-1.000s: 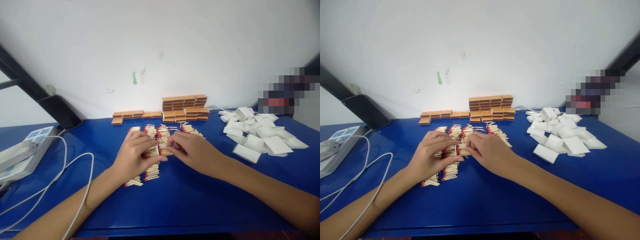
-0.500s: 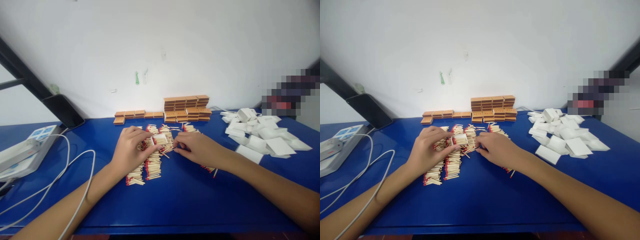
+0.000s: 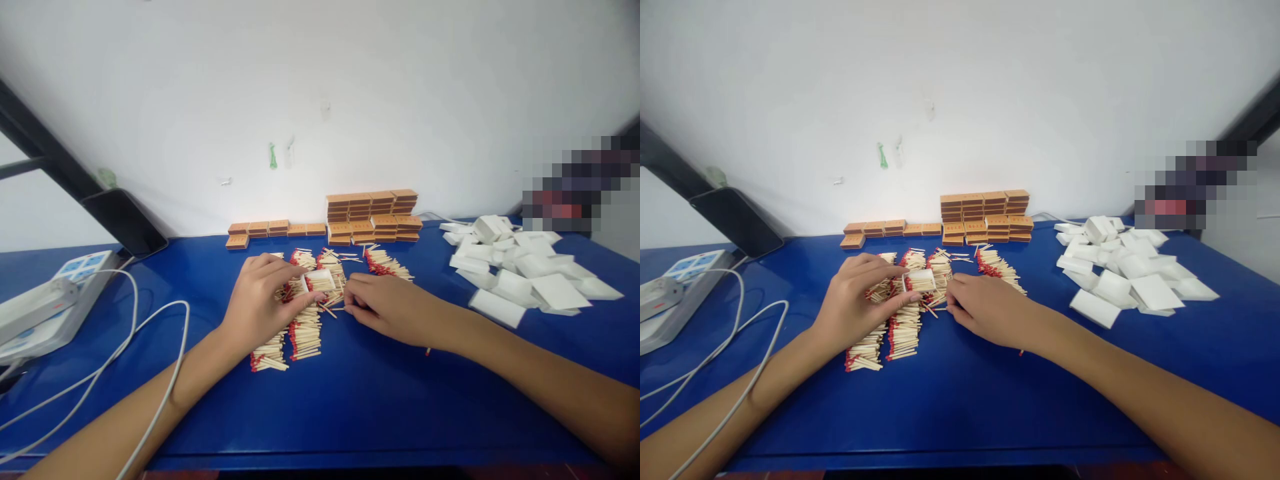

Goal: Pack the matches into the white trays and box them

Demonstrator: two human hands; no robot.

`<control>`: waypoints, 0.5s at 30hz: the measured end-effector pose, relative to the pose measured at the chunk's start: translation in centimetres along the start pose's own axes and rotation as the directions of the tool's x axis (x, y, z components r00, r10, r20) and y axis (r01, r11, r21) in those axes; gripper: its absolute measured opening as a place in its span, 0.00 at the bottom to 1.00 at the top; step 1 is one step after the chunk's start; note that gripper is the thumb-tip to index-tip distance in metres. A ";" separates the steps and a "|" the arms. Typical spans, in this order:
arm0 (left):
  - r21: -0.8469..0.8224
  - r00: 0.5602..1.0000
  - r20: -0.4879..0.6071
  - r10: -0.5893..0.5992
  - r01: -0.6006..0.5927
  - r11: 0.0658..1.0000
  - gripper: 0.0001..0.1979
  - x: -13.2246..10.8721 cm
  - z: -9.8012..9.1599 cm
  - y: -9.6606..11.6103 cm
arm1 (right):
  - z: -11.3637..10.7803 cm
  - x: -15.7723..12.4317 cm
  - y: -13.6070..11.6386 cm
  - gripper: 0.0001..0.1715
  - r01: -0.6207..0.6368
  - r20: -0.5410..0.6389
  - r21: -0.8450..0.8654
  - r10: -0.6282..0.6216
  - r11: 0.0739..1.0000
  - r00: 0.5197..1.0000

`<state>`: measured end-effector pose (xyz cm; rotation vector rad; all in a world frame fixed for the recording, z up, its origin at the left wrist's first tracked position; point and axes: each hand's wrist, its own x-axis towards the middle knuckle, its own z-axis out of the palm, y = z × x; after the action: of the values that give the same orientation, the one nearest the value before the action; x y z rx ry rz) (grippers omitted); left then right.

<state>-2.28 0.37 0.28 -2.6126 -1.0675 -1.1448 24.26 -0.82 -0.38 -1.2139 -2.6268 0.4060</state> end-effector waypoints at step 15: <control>-0.014 1.000 0.003 0.016 -0.016 1.000 0.19 0.0 0.0 0.1 | 0.7 0.4 0.5 0.02 0.080 -0.097 0.092 -0.071 0.993 0.993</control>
<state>-2.25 0.27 0.32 -2.6298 -1.0409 -1.1490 24.11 -0.32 -1.12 -1.0737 -2.5344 0.4445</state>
